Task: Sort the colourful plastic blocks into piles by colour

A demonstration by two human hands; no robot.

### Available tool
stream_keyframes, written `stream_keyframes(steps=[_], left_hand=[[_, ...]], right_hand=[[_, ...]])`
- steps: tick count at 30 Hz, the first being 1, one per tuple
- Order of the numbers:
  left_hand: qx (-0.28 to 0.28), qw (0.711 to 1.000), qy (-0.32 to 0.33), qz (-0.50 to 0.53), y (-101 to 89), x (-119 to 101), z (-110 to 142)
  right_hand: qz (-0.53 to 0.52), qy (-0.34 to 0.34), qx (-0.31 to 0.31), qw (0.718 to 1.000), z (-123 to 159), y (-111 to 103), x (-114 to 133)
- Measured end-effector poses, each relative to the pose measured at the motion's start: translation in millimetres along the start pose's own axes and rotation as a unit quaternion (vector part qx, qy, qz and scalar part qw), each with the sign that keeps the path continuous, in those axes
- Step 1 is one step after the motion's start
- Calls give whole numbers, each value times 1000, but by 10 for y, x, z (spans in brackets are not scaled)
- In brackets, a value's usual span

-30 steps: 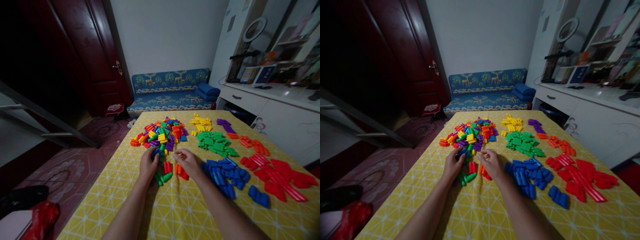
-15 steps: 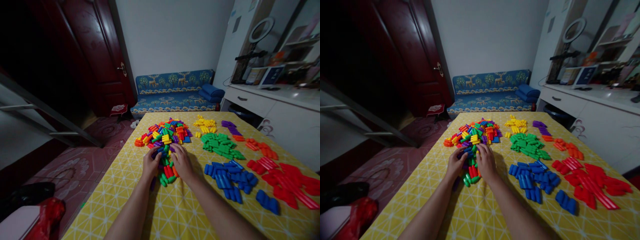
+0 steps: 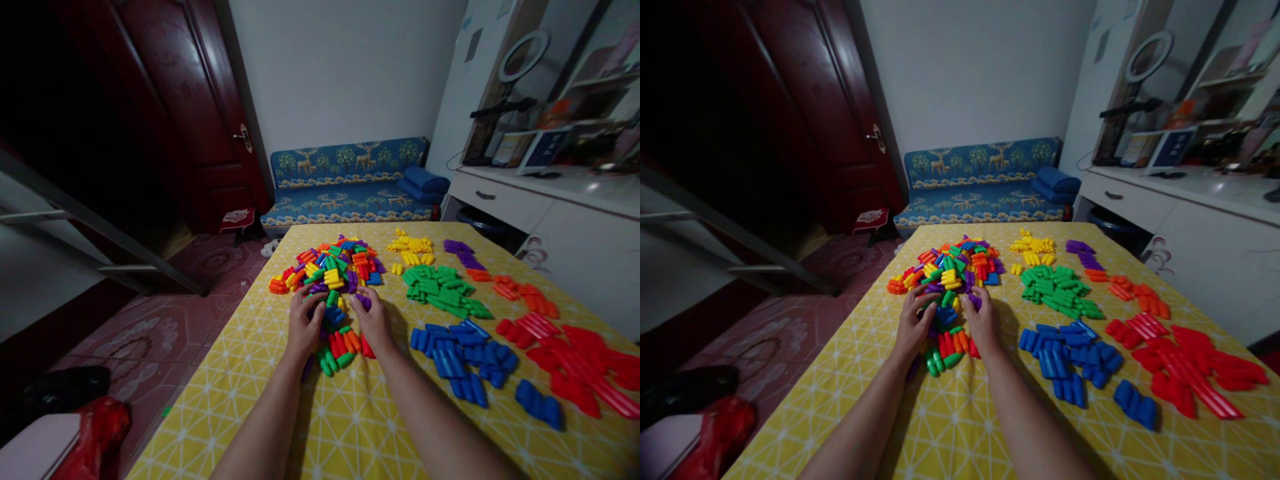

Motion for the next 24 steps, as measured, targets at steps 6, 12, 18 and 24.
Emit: stream_keyframes(steps=[6,12,18,24], left_hand=[[79,993,24,-88,40,171,-125],[97,986,48,-127,21,166,-136],[36,995,8,-88,8,183,-89],[-5,1000,21,-18,-31,118,-82]], right_hand=[[-55,34,4,998,0,9,-29],[-109,28,17,994,14,60,-21],[-133,29,48,989,17,101,-18],[-150,8,80,985,30,110,26]])
Point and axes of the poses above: each hand's wrist, its own z-axis away from the middle knuckle, its own y-axis out of the palm, x = y × z, the point moved 3 cm from there along -z, towards the middle knuckle
